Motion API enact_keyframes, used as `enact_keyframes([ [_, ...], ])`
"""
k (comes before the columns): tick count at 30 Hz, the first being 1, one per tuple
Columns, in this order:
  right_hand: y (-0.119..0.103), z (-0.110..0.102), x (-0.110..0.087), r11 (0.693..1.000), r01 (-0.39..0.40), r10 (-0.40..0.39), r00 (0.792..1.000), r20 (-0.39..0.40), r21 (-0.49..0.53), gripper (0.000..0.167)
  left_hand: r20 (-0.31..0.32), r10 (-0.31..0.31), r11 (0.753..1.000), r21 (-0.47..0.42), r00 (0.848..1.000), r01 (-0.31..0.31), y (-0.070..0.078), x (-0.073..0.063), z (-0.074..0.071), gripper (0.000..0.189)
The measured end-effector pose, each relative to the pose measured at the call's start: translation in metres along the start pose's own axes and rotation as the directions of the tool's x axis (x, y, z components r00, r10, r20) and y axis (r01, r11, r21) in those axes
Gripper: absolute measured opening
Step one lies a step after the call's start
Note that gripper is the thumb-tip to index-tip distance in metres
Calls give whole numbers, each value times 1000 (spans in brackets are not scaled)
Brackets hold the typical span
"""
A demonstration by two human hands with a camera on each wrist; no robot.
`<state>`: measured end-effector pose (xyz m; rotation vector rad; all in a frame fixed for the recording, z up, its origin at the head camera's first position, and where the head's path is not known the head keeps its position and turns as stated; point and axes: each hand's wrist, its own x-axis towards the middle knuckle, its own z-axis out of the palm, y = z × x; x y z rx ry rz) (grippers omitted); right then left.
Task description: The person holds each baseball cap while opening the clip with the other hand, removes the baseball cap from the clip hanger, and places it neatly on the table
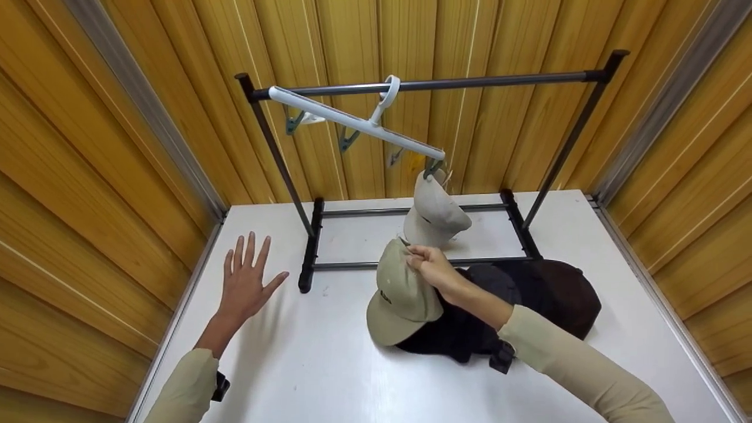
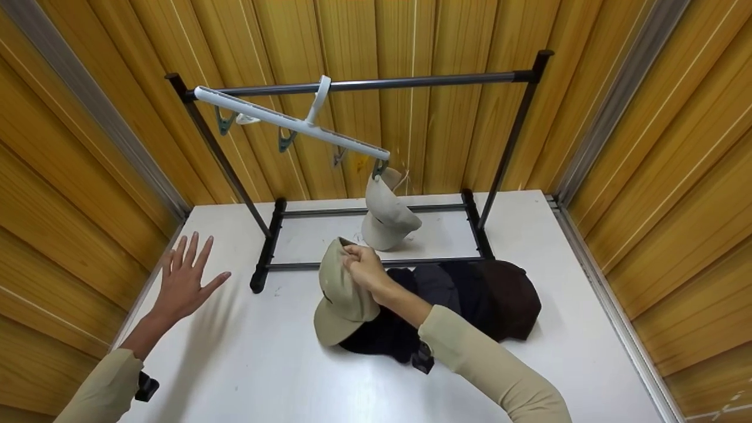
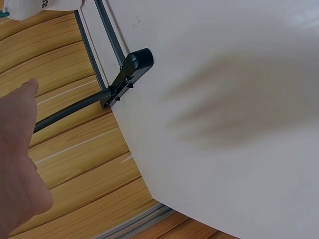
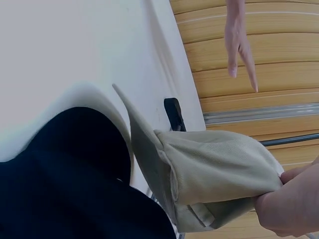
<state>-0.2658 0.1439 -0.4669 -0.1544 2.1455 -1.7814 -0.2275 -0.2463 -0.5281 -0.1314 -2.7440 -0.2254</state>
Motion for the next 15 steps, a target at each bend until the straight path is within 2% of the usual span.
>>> enact_keyframes([
  [8,11,2,-8,999,-2,-1,998,70,47,35,84,-20,999,-37,996,24,0,-4,2,87],
  [13,15,-7,-14,996,-81,72,982,176,46,36,84,-17,998,-56,996,22,3,-3,3,86],
  [15,17,-10,-16,993,-114,108,975,193,24,38,75,-15,998,-55,997,19,3,-3,4,86],
])
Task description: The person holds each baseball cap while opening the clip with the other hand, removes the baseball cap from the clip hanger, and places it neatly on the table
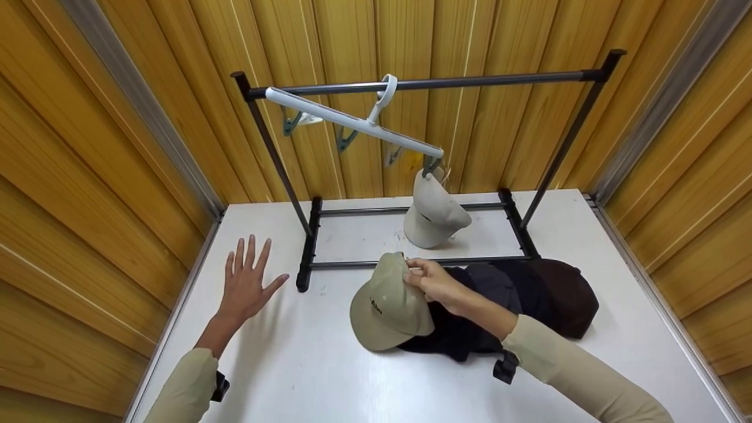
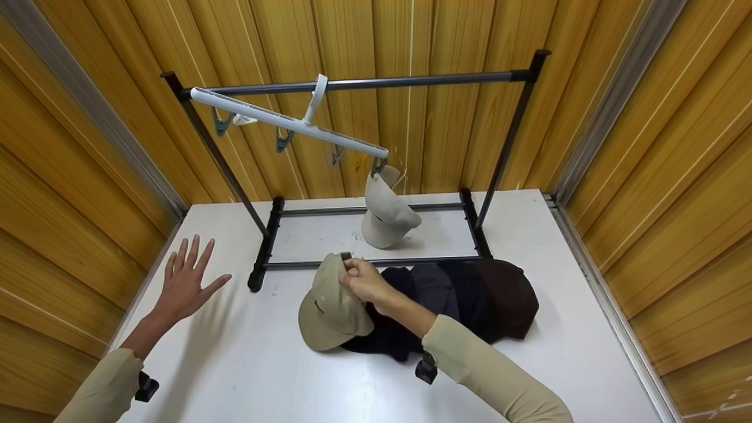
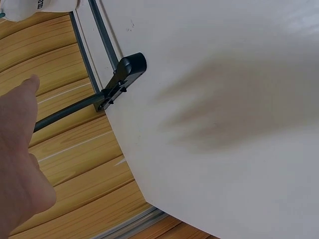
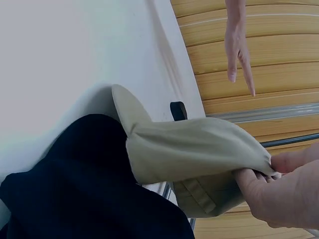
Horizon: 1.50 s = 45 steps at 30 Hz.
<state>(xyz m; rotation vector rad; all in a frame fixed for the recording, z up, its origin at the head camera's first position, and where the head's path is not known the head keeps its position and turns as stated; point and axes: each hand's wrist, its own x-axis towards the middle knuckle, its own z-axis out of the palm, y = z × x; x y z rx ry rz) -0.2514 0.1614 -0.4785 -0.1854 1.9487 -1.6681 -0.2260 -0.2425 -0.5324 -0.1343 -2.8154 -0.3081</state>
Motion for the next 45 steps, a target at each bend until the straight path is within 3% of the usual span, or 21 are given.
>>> enact_keyframes([
  [4,2,-3,-2,999,-17,17,1000,-1,-40,41,-15,6,1000,2,1000,-6,-2,0,0,87],
  [13,5,-7,-5,982,20,-30,998,-55,-187,42,-10,-4,1000,-21,1000,4,-4,-5,1,86],
  [20,7,-12,-8,925,132,-164,985,-60,-356,45,-18,1,1000,-21,1000,-1,-4,-6,5,85],
  [25,14,-19,-15,882,213,-248,968,-29,-420,54,-11,9,1000,-3,1000,-9,-4,-5,8,85],
  [30,22,-24,-19,865,215,-237,971,9,-454,51,-7,1,1000,-18,1000,-1,-3,-6,11,85],
  [37,24,-30,-24,850,173,-206,978,-11,-497,46,13,-16,999,-33,1000,16,-3,-6,11,85],
  [45,30,-34,-30,821,202,-241,971,-4,-535,47,21,-19,999,-36,1000,20,-9,-11,14,85],
])
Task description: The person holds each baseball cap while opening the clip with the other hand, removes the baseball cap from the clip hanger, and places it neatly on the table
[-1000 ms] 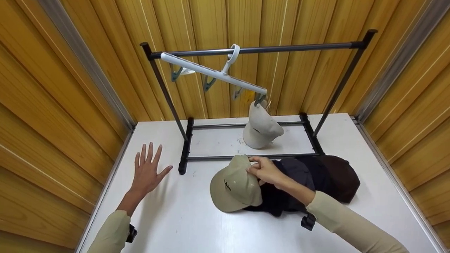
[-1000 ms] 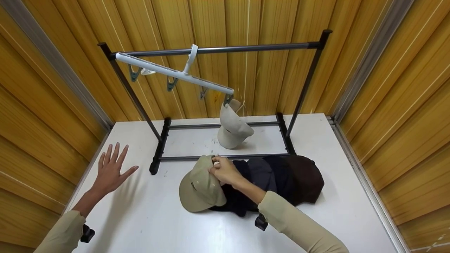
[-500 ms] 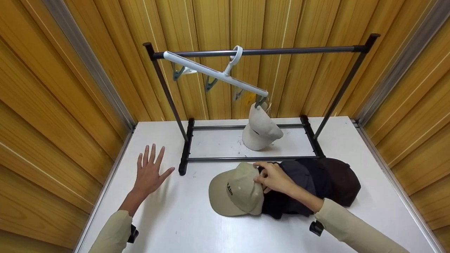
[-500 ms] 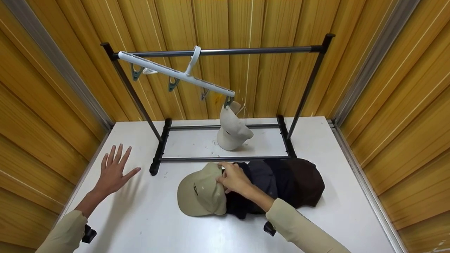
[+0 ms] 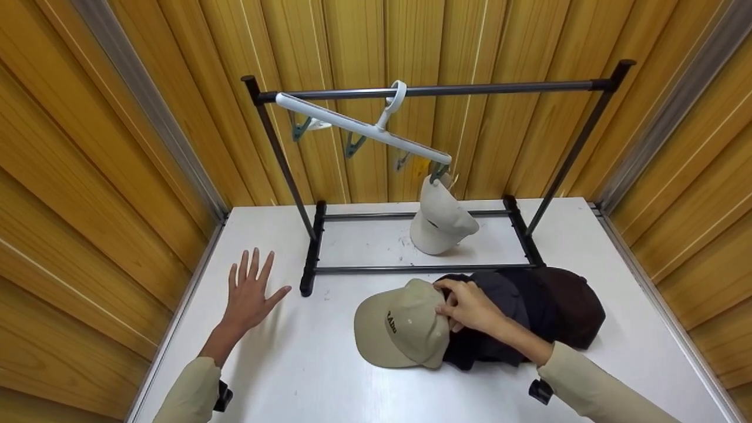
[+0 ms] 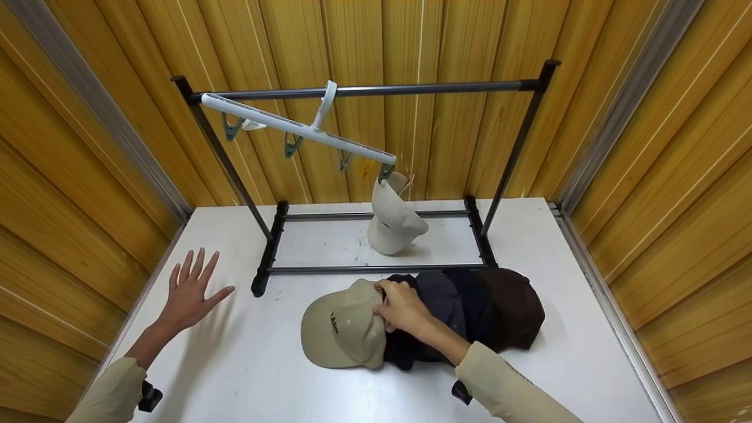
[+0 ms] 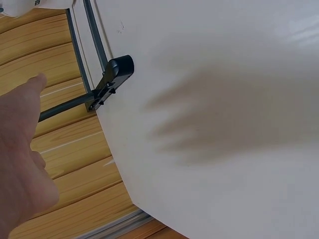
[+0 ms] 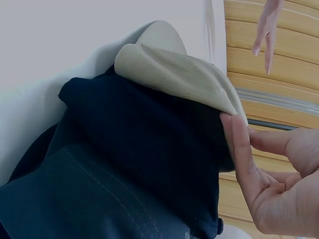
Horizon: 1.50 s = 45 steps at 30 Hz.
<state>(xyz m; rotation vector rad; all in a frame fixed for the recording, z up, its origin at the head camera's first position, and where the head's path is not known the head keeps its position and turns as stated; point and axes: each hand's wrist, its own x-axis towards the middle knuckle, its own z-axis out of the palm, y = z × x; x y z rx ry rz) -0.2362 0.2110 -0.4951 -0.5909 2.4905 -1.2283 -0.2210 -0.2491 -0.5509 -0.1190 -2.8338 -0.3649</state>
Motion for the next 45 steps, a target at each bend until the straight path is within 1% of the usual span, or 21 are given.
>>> enact_keyframes([
  [5,4,0,-4,1000,1,-1,1000,-3,2,46,-34,14,1000,-5,999,-14,0,-2,2,85],
  [13,11,0,-8,999,-33,33,999,1,26,46,1,7,1000,-20,1000,-7,3,-1,3,85],
  [19,15,1,-9,999,-20,20,1000,-2,35,46,-20,16,1000,-12,1000,-16,4,0,4,86],
  [22,16,0,-10,999,-18,18,1000,-4,36,46,-21,22,1000,-8,1000,-22,7,3,5,86],
  [25,16,-2,-12,999,-19,19,1000,-11,31,46,-3,35,999,-13,999,-35,13,7,5,86],
  [28,14,-7,-13,999,-12,12,1000,-23,32,44,16,49,998,-28,999,-49,22,12,4,85],
  [31,13,-14,-14,999,-4,6,999,-44,31,39,30,67,997,-44,997,-66,31,19,2,83],
  [36,13,-26,-13,1000,-2,3,995,-97,11,27,57,120,992,-56,991,-116,52,36,-3,78],
  [41,14,-39,-10,1000,-18,18,993,-115,2,22,84,203,976,-93,976,-195,80,60,-6,69],
  [45,15,-49,-4,999,-35,35,991,-129,1,21,121,278,959,-95,953,-267,112,83,-6,60],
])
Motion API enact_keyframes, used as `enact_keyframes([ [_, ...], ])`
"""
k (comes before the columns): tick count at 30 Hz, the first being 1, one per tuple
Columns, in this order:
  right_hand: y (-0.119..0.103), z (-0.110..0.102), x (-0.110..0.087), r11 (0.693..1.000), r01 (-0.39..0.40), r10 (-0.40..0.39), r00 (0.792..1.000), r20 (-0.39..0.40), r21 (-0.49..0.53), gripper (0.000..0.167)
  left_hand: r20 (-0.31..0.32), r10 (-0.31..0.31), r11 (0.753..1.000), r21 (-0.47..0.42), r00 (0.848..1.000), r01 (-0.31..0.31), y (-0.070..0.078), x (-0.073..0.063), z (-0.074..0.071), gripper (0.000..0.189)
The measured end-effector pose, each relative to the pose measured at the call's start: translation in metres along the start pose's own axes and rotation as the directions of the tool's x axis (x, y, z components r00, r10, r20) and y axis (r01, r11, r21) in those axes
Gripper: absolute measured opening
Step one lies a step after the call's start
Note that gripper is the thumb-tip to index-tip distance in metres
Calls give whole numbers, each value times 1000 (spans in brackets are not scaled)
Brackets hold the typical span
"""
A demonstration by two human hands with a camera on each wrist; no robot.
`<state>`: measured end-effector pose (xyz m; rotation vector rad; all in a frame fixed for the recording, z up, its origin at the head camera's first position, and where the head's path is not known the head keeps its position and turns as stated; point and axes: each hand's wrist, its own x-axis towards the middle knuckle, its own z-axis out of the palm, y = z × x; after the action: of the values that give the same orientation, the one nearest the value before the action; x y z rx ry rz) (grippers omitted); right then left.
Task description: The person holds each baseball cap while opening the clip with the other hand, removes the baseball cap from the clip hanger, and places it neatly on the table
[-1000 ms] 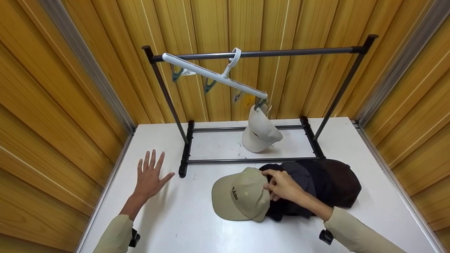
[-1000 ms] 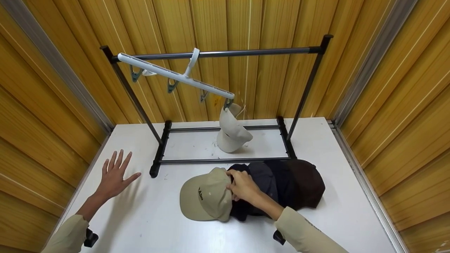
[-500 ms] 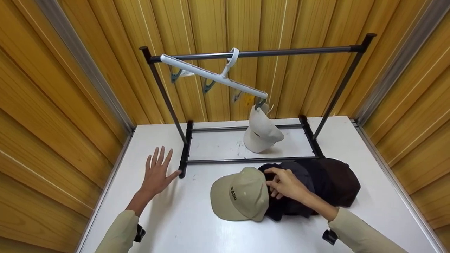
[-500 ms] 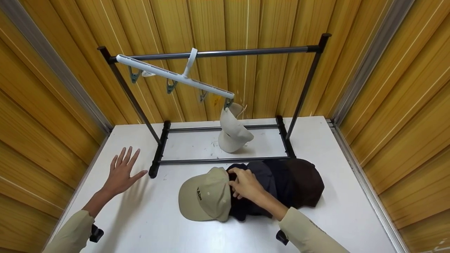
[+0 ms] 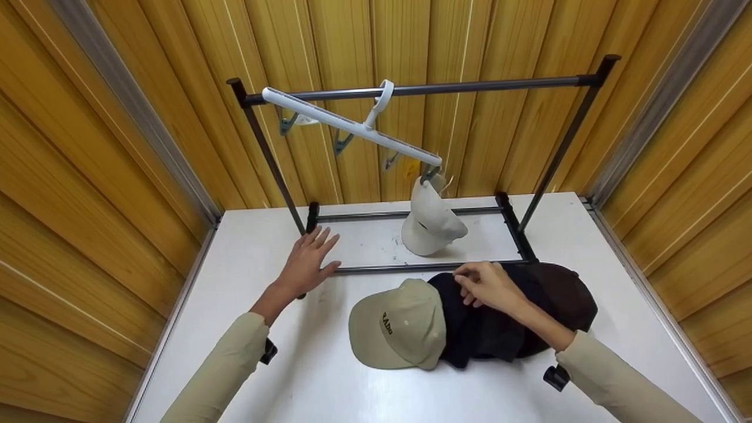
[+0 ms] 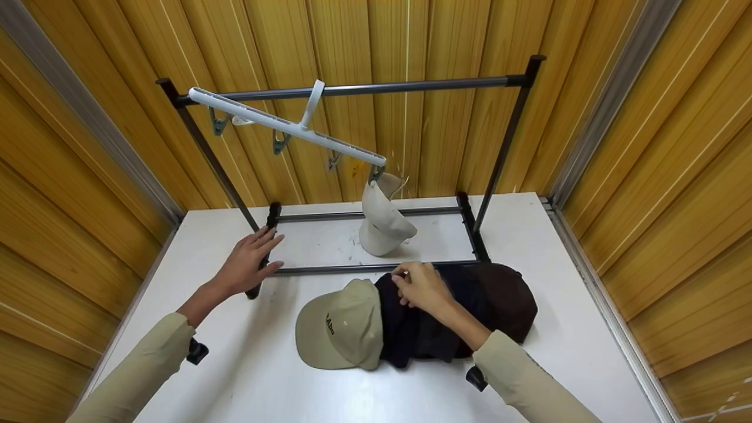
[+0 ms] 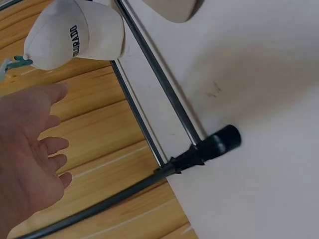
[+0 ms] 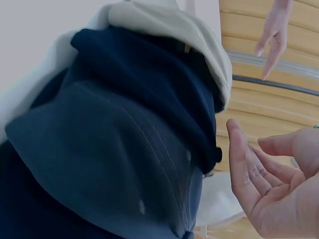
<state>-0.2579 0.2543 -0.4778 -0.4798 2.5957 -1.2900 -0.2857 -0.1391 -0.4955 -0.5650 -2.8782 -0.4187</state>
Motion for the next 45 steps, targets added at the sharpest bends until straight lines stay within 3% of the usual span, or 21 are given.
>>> enact_keyframes([
  [6,0,-13,20,999,15,-18,998,-67,-42,17,23,91,996,10,996,-91,44,51,-4,50],
  [11,0,-16,38,980,51,-89,978,-191,-194,14,69,78,988,-139,995,-68,74,97,-4,34],
  [14,2,-16,49,960,76,-149,953,-264,-269,12,105,50,951,-307,993,-15,87,124,-2,31],
  [17,4,-18,63,957,89,-178,932,-315,-277,16,109,47,889,-459,993,8,98,150,1,35],
  [20,6,-20,77,961,89,-186,908,-375,-261,22,110,46,834,-551,993,23,107,171,1,41],
  [23,8,-19,90,970,97,-184,892,-413,-223,30,140,13,815,-576,990,71,112,184,0,46],
  [28,15,-14,110,982,131,-177,888,-425,-135,41,188,-29,801,-583,982,135,112,195,-3,54],
  [30,16,-14,118,984,141,-173,886,-430,-105,43,185,-13,765,-631,983,129,112,201,-3,55],
  [34,15,-12,131,987,154,-159,891,-426,-47,38,151,33,642,-761,988,95,112,213,2,51],
  [37,11,-9,139,988,153,-151,891,-429,-29,33,133,15,568,-817,991,101,112,221,7,45],
  [42,3,-2,149,987,159,-159,889,-430,-37,26,109,-54,487,-865,993,121,109,229,17,38],
  [45,-3,0,155,985,170,-160,888,-431,-17,26,72,-47,432,-898,996,85,108,233,20,36],
])
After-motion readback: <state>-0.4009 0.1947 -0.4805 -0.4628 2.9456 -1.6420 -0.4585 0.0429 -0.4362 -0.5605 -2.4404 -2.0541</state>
